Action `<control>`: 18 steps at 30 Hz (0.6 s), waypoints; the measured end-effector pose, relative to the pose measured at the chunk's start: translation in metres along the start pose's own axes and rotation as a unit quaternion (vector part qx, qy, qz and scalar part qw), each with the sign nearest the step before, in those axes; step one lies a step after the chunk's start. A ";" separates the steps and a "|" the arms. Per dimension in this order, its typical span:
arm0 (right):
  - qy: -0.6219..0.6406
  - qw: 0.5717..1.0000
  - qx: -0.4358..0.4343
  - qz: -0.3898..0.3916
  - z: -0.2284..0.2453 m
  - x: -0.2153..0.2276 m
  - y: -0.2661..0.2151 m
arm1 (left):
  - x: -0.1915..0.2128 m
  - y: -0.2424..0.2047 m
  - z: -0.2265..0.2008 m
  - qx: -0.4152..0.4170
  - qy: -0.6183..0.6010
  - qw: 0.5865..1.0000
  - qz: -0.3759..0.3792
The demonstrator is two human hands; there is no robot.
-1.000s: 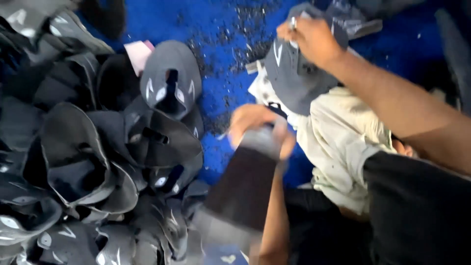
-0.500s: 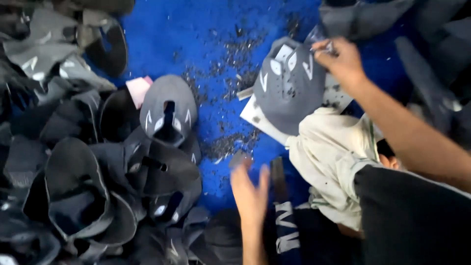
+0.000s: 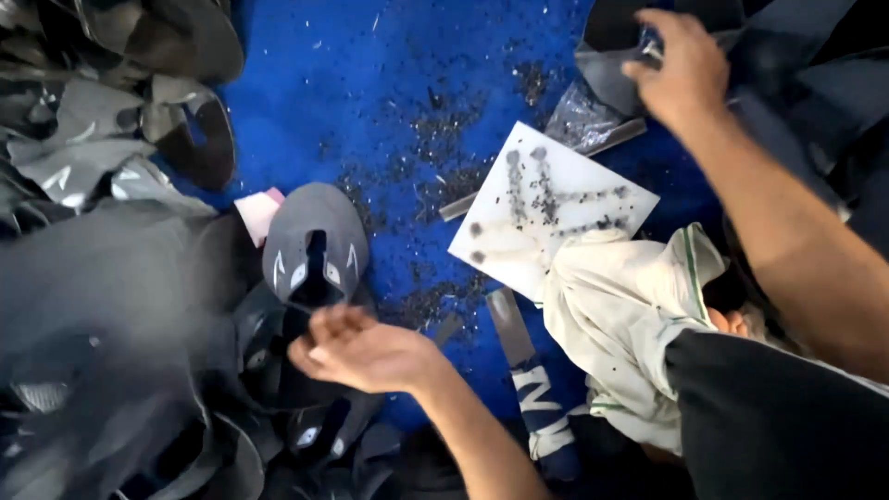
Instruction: Punching eyelet holes into shoe uppers using a manual punch and striker tool.
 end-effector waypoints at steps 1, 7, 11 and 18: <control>-0.062 0.998 0.008 0.002 -0.012 -0.001 0.001 | 0.032 -0.013 0.014 0.013 0.066 0.996 0.053; -0.068 0.991 0.089 0.074 0.100 0.039 -0.087 | 0.048 -0.072 0.022 0.228 0.207 0.940 0.146; -0.127 0.933 0.175 0.289 0.117 0.006 -0.155 | 0.002 -0.053 0.019 0.101 0.205 0.903 0.364; -0.059 0.985 0.156 0.054 0.133 0.036 -0.083 | -0.062 -0.035 0.042 -0.068 0.309 0.713 0.625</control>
Point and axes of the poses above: each hand's wrist, its own y-axis towards the middle knuckle, its own x-axis out of the back of the hand, z = x × y, the point moved 4 cm from there along y, towards the middle knuckle, and after that the axes turned 12 degrees about -x, right-handed, at the moved point
